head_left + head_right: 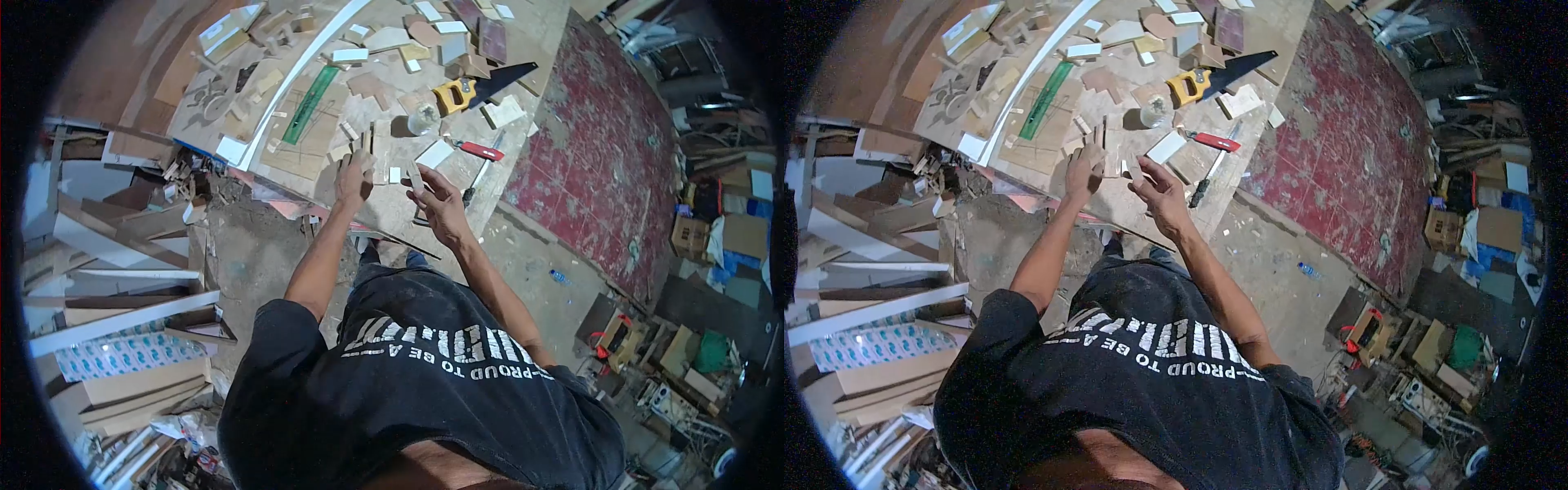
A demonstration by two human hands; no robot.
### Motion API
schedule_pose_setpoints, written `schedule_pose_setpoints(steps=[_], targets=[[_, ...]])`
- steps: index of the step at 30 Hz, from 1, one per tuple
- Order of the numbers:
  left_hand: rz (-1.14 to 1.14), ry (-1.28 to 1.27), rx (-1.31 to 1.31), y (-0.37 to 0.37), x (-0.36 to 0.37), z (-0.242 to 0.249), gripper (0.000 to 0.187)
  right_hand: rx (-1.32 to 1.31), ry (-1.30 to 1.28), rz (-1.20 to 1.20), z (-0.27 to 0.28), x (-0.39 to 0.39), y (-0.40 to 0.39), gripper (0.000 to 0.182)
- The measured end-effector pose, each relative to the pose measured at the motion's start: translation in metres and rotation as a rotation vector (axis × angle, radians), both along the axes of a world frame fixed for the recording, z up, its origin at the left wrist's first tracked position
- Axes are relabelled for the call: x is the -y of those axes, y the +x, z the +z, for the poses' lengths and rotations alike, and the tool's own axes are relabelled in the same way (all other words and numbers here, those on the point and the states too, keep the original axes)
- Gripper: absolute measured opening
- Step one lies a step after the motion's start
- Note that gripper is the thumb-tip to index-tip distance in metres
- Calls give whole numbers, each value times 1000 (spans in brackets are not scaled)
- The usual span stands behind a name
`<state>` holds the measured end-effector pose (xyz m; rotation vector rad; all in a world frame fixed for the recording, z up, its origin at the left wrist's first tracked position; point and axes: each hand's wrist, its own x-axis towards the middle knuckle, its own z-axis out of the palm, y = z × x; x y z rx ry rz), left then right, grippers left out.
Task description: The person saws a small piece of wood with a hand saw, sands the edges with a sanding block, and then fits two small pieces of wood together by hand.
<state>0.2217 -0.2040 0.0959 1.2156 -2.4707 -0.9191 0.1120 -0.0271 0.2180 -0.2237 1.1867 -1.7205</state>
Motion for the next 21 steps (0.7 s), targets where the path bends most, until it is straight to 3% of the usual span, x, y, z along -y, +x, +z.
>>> schedule_pose_setpoints(steps=[6, 10, 13, 14, 16, 20, 21], targets=[[-149, -136, 129, -24, 1, -14, 56, -14, 51, -43, -2, -9, 2, 41], [-83, -276, 13, -22, -12, -9, 58, -14, 166, -14, -7, -18, -6, 40], [22, 898, -433, -21, -36, 28, 43, -46, 206, -16, -21, -25, -11, 41], [32, 893, -429, -23, -56, 45, 43, -39, 203, -7, -28, -28, -11, 41], [108, 1137, -720, -26, -92, 65, 36, -131, 265, -15, -43, -33, -11, 42], [137, 1078, -661, -25, -119, 62, 37, -253, 272, 127, -60, -49, -19, 41], [196, 1085, -656, -24, -122, 60, 36, -390, 296, 210, -59, -55, -25, 41]])
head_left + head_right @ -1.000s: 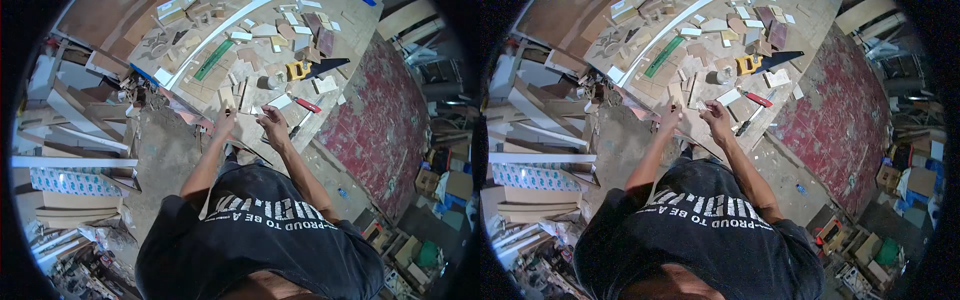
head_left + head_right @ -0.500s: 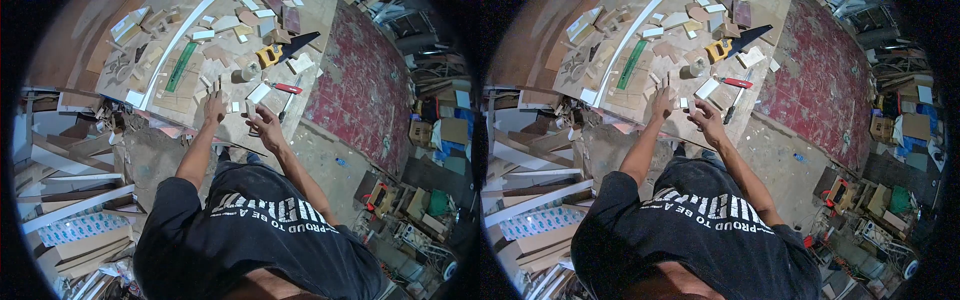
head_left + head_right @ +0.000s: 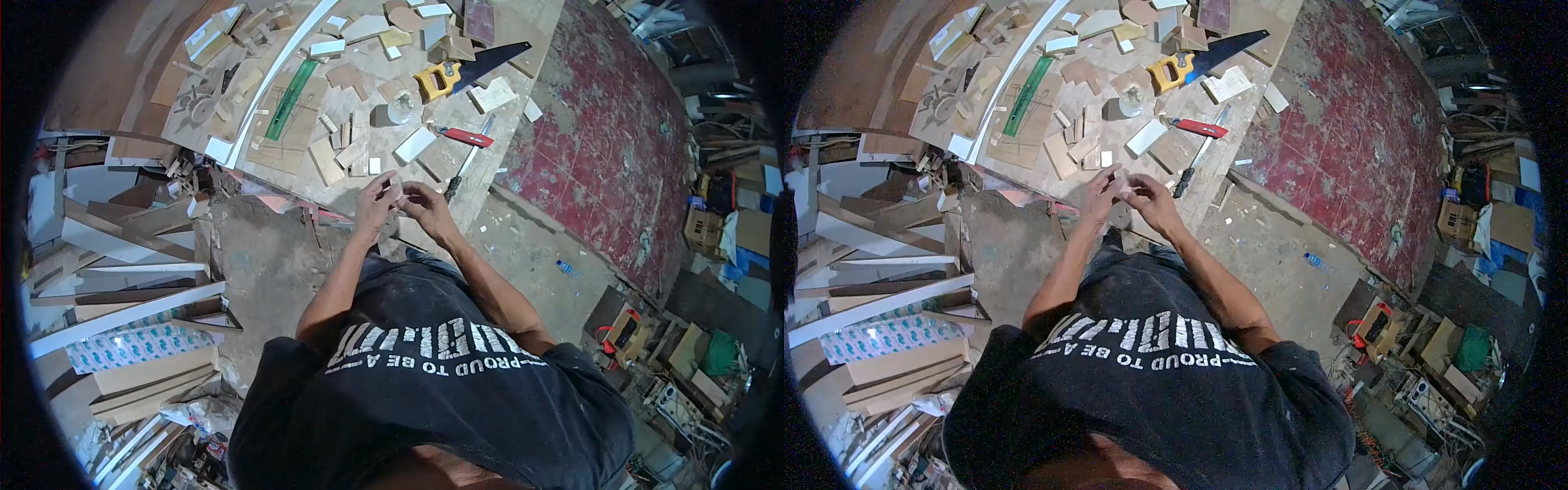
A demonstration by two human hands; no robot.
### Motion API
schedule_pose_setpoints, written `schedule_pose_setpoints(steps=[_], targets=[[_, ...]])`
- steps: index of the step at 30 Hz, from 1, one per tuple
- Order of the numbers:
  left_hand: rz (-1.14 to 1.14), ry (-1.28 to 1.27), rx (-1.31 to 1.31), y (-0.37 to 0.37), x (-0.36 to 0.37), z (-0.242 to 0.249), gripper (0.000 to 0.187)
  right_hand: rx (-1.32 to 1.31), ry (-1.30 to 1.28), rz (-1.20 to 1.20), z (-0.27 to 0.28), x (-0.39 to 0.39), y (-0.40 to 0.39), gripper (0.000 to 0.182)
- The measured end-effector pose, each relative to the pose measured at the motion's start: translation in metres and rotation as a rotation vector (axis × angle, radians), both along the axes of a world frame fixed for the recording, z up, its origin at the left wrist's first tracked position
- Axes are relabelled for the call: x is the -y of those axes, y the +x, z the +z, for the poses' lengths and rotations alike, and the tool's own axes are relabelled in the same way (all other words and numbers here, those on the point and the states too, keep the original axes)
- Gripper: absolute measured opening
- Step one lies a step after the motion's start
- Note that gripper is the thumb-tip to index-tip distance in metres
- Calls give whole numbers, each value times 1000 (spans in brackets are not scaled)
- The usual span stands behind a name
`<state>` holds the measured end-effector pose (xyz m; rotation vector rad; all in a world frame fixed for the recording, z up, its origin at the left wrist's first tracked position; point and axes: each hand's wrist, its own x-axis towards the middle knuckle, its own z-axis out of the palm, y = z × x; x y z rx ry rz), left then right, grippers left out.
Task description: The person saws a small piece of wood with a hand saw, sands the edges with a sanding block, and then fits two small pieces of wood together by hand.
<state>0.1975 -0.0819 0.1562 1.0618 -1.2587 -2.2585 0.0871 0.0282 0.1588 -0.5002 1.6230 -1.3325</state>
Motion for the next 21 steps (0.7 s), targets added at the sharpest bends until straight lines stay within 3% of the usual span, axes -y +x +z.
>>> schedule_pose_setpoints(steps=[1, 3, 5, 6, 9, 11, 13, 15, 16, 18, 21], targets=[[40, 24, 29, 1, -3, -2, 36, -127, 27, 97, 1, -6, -7, 40], [56, -25, 63, 8, -8, -8, 35, -381, 77, 31, -31, -25, -27, 39], [51, -47, 308, 18, -11, -12, 41, -635, 166, -60, -55, -43, -53, 29], [92, -76, 359, 25, -16, -22, 41, -586, 226, -54, -70, -51, -67, 25], [172, -56, 448, 45, -29, -23, 41, -811, 303, 164, -78, -51, -85, 19], [224, -36, 463, 56, -40, -20, 41, -840, 247, 242, -76, -39, -79, 19], [274, -18, 471, 68, -49, -18, 42, -873, 190, 315, -60, -23, -67, 20], [327, 37, 415, 82, -58, -20, 42, -978, 215, 595, -39, -16, -51, 29], [326, 28, 412, 86, -61, -19, 42, -980, 208, 587, -43, -19, -44, 29], [468, 52, 407, 89, -67, -17, 36, -1252, 166, 723, -57, -22, -36, 41], [458, 17, 414, 96, -67, -13, 36, -1200, 210, 613, -72, -8, -45, 47]])
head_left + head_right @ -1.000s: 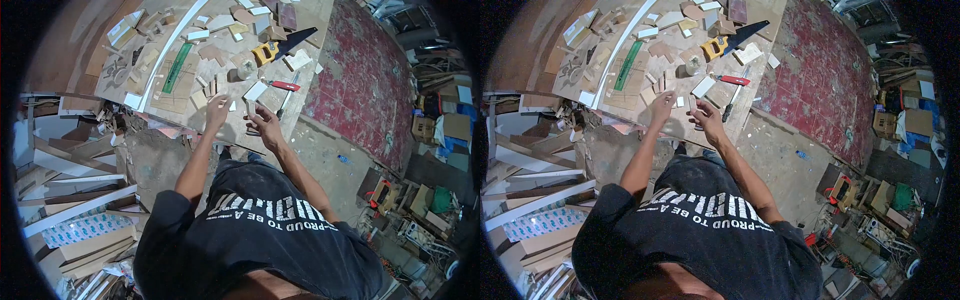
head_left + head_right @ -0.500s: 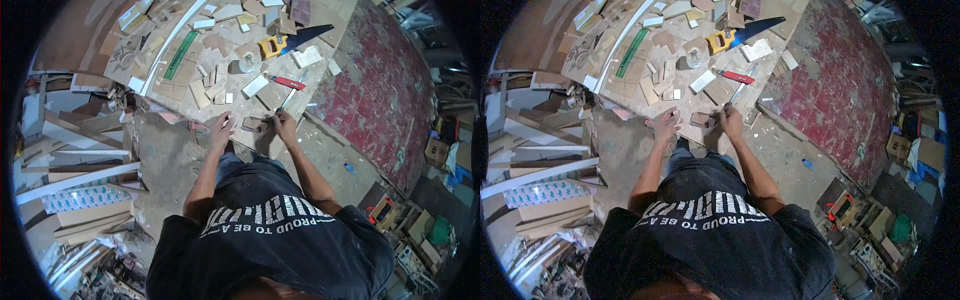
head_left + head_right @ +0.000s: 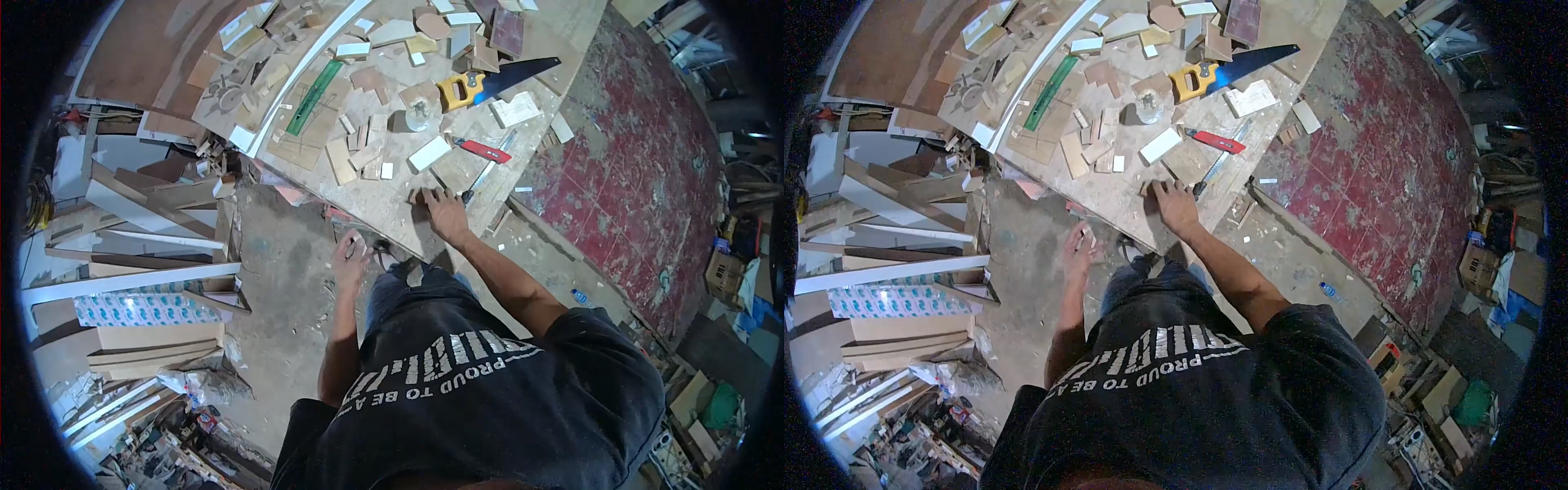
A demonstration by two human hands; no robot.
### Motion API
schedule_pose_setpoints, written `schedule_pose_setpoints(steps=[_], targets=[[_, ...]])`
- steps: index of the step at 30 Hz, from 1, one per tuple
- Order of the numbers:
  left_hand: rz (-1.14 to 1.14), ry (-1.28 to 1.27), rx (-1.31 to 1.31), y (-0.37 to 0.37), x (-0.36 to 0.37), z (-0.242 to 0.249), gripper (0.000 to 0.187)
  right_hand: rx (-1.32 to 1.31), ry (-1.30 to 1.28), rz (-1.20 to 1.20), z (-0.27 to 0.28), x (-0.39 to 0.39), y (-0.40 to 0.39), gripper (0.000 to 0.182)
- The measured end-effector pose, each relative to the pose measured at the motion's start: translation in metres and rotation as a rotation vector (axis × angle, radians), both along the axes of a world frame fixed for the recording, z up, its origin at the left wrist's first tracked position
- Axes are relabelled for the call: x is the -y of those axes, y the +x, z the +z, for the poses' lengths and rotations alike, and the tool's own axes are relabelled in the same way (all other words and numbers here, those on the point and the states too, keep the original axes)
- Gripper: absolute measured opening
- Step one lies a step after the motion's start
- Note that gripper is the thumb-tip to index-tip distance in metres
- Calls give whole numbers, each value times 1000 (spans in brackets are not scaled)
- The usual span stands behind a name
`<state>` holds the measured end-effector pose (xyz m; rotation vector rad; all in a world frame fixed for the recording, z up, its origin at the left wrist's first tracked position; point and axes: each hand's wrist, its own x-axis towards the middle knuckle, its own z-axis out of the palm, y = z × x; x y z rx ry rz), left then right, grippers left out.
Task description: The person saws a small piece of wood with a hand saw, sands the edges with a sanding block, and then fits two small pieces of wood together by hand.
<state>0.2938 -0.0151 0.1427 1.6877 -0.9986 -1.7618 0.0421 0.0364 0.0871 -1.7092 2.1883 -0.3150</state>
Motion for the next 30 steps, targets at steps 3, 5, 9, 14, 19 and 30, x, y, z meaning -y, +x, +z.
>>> schedule_pose_setpoints(steps=[3, 5, 9, 14, 19, 30], targets=[[-28, -27, 32, 12, -2, -11, 37, -35, -86, -12, 15, 14, -14, 40], [-49, -68, 73, 14, 8, -15, 38, -35, -91, -3, 28, 33, -36, 30], [-151, -132, 134, 16, 2, -17, 41, -265, -87, -276, 0, 44, -126, 39], [-357, -295, 186, -14, 1, -25, 46, -246, 74, -48, -28, 34, -171, 39], [-582, -362, 330, -65, 5, -42, 46, 485, -272, -332, -3, 8, -157, 23], [-202, 394, -544, -74, -23, -12, 42, 1220, -151, -751, 86, -33, 65, 21]])
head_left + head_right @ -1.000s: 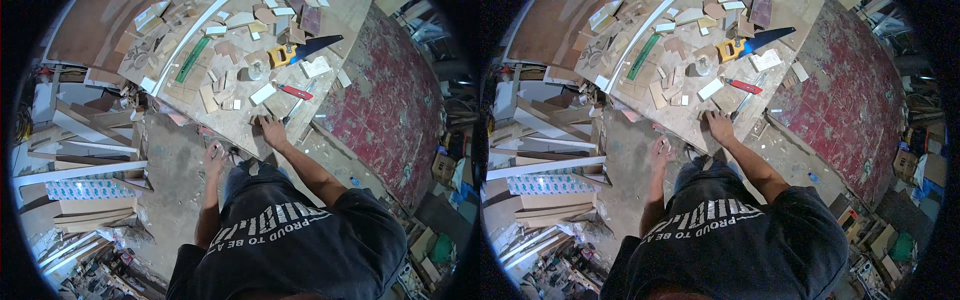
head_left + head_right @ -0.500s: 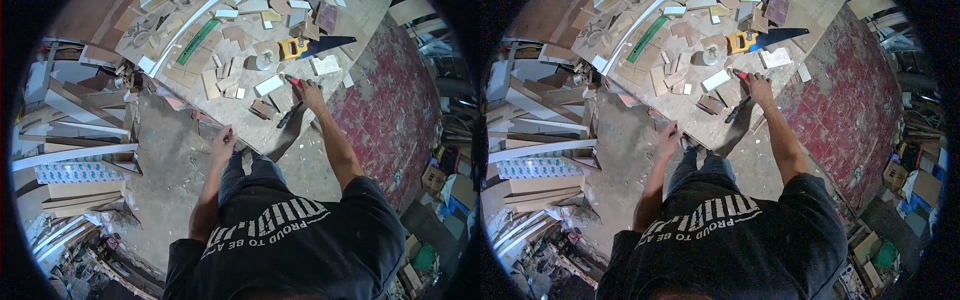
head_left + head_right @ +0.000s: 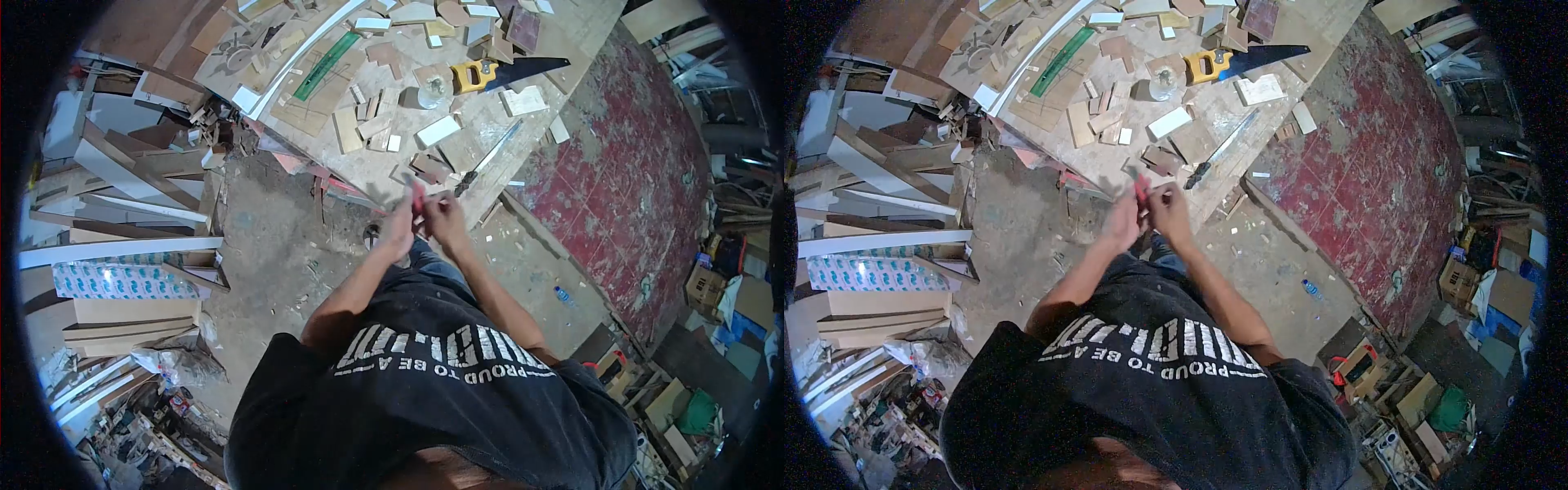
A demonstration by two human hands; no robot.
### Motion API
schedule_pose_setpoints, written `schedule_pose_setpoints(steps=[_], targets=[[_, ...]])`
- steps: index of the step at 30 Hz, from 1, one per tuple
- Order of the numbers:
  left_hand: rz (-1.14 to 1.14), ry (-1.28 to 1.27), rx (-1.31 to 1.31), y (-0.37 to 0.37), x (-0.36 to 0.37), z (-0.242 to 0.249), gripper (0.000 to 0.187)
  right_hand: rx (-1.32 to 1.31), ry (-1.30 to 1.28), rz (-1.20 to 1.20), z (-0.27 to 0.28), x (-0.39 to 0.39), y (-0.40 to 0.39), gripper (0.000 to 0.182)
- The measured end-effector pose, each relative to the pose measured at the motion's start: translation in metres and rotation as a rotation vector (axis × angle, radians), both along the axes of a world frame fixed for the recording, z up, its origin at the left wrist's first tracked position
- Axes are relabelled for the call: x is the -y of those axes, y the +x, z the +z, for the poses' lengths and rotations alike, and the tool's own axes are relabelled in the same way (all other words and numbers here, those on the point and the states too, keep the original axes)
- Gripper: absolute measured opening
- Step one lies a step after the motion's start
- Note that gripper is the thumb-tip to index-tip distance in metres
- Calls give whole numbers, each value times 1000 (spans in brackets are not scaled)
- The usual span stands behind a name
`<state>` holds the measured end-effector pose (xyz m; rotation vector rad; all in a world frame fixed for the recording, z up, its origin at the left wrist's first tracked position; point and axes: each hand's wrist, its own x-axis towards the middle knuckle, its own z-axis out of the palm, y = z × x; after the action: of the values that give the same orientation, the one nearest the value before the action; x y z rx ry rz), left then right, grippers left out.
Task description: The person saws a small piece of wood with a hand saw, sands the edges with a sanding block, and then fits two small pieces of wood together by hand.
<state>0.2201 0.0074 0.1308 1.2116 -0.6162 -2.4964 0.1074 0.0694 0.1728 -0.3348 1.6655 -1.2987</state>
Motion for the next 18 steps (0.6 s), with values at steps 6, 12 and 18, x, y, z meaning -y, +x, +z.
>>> schedule_pose_setpoints(steps=[6, 12, 18], targets=[[370, 81, 65, 26, -2, 25, 23, -850, -51, 637, 18, -7, 39, 24], [288, -37, 227, 59, -1, 39, 20, -848, -214, 747, 9, -9, 69, 24], [173, -141, 269, 88, 0, 4, 18, -744, -423, 822, 11, -15, 90, 36]])
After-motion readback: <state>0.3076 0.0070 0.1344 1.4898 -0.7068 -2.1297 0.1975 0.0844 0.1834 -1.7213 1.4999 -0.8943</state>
